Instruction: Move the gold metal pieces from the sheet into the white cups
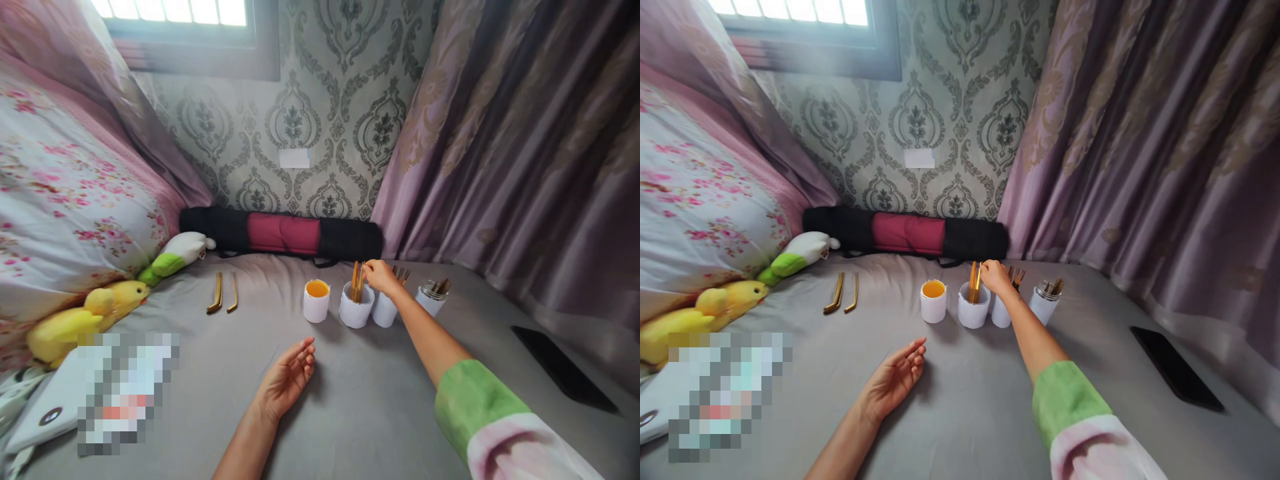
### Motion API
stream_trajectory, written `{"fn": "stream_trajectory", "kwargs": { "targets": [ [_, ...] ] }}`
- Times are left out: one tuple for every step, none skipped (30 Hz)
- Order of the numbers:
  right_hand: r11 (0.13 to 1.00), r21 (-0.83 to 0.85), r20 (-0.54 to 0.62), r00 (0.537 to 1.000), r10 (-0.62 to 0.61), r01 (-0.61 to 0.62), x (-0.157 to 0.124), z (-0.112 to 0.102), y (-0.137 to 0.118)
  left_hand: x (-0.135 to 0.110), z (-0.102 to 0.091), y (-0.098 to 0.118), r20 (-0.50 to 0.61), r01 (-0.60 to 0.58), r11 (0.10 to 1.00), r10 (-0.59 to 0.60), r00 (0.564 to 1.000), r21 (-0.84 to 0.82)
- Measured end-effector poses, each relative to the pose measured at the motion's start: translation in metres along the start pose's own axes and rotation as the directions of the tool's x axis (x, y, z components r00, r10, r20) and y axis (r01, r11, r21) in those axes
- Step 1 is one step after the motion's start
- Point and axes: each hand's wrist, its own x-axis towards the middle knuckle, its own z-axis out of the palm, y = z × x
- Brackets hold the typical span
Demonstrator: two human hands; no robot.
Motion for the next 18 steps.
{"fn": "stream_trajectory", "kwargs": {
  "targets": [
    [1.0,0.002,0.003,1.0,-0.001,0.001,0.0001,0.0002,-0.0002,0.0,0.0,0.0001,0.001,0.0,1.0,0.0,1.0,-0.002],
    [1.0,0.003,0.007,1.0,-0.001,0.001,0.0,0.0001,-0.0005,0.0001,0.0001,0.0002,0.002,0.0,1.0,0.0,1.0,-0.003],
    [1.0,0.004,0.011,1.0,-0.002,0.001,-0.0003,-0.0002,-0.001,0.0001,0.0001,0.0003,0.005,-0.001,1.0,0.001,1.0,-0.002],
    [1.0,0.005,0.016,1.0,-0.003,0.003,-0.0007,-0.0008,-0.0016,0.0001,0.0,0.0003,0.008,-0.002,1.0,0.002,1.0,-0.001],
    [1.0,0.006,0.02,1.0,-0.004,0.004,-0.0012,-0.0014,-0.0024,0.0001,-0.0001,0.0002,0.011,-0.001,1.0,0.001,1.0,0.0],
    [1.0,0.006,0.024,1.0,-0.004,0.004,-0.0016,-0.0022,-0.0035,0.0002,-0.0004,0.0,0.013,0.001,1.0,-0.001,1.0,0.002],
    [1.0,0.004,0.029,1.0,-0.005,0.005,-0.0019,-0.0029,-0.0046,0.0003,-0.0007,-0.0002,0.014,0.002,1.0,-0.002,1.0,0.002],
    [1.0,0.001,0.035,0.999,-0.004,0.004,-0.0022,-0.0036,-0.0058,0.0003,-0.0011,-0.0004,0.015,0.002,1.0,-0.002,1.0,0.002],
    [1.0,-0.003,0.042,0.999,-0.003,0.003,-0.0025,-0.0042,-0.007,0.0004,-0.0015,-0.0006,0.015,0.002,1.0,-0.002,1.0,0.002],
    [1.0,-0.007,0.05,0.999,-0.001,0.001,-0.0027,-0.0046,-0.0081,0.0005,-0.0019,-0.0007,0.016,0.0,1.0,0.0,1.0,0.002],
    [1.0,-0.012,0.057,0.998,0.002,-0.001,-0.003,-0.005,-0.009,0.0005,-0.0022,-0.0008,0.018,-0.003,1.0,0.002,1.0,0.003],
    [1.0,-0.015,0.062,0.998,0.006,-0.006,-0.0034,-0.0052,-0.0096,0.0005,-0.0023,-0.0009,0.018,-0.004,1.0,0.004,1.0,0.005],
    [1.0,-0.018,0.065,0.998,0.013,-0.012,-0.0039,-0.0055,-0.0099,0.0003,-0.0023,-0.0009,0.016,-0.005,1.0,0.004,1.0,0.007],
    [1.0,-0.019,0.066,0.998,0.021,-0.019,-0.0047,-0.0057,-0.01,0.0002,-0.0022,-0.0008,0.013,-0.003,1.0,0.003,1.0,0.011],
    [0.999,-0.019,0.065,0.997,0.029,-0.028,-0.0057,-0.006,-0.0097,0.0,-0.002,-0.0008,0.01,-0.002,1.0,0.002,1.0,0.014],
    [0.999,-0.019,0.062,0.997,0.039,-0.038,-0.0068,-0.0063,-0.0092,-0.0002,-0.0019,-0.0007,0.007,-0.002,1.0,0.002,1.0,0.015],
    [0.999,-0.018,0.057,0.997,0.048,-0.047,-0.0081,-0.0068,-0.0085,-0.0003,-0.0018,-0.0006,0.007,-0.002,1.0,0.001,1.0,0.016],
    [0.998,-0.017,0.051,0.997,0.055,-0.055,-0.0093,-0.0074,-0.0077,-0.0003,-0.0019,-0.0006,0.01,-0.002,1.0,0.002,1.0,0.017]
  ]
}}
